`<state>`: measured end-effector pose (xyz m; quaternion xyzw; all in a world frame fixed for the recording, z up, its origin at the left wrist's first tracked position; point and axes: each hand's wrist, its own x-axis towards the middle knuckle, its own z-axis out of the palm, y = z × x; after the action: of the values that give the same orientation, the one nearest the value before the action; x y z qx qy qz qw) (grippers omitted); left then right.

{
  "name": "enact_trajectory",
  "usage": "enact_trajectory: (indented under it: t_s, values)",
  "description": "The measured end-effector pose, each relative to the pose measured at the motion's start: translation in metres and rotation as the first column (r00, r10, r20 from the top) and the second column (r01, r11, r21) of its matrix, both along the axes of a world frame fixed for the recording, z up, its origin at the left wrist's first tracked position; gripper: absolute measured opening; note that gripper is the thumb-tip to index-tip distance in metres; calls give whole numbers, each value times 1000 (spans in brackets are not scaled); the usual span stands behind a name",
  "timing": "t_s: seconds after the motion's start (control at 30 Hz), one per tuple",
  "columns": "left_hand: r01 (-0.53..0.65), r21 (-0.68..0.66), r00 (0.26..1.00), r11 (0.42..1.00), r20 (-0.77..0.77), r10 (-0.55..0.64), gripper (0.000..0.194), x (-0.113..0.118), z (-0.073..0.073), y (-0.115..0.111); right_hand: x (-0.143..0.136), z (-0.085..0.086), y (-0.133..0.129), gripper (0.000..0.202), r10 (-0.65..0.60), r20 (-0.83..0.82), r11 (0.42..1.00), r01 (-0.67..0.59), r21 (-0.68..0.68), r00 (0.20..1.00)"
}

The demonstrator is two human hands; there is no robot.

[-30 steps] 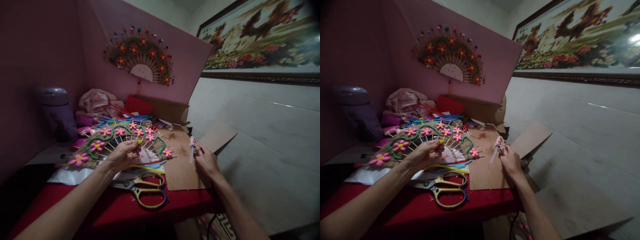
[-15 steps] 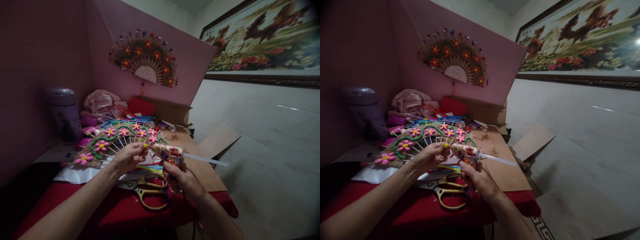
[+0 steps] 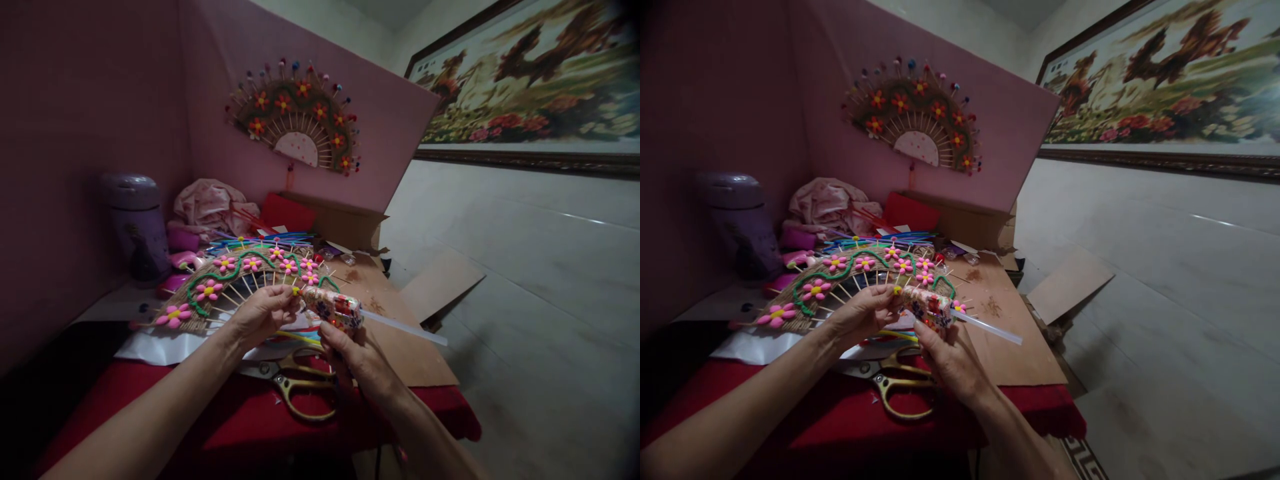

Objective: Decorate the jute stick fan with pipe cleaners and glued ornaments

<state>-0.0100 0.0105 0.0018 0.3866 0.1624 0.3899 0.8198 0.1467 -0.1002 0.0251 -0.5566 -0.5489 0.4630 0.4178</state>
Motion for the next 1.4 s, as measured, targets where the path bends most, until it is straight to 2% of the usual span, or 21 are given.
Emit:
enact_trajectory:
  t_s: [0.87, 1.27, 1.4]
  values:
    - [-17, 21, 1000, 1000, -12, 17, 21, 1, -2, 2, 0, -3, -1, 43, -5, -34, 1000, 4, -14, 999]
    - [-8, 51, 1000, 999, -23, 10, 21, 1, -4, 3, -3, 1, -2, 43, -27, -62, 999, 25, -25, 998]
    - [-3, 53, 1000, 999, -15, 4, 19, 0, -6, 4, -2, 0, -2, 44, -16, -51, 1000, 17, 5, 999]
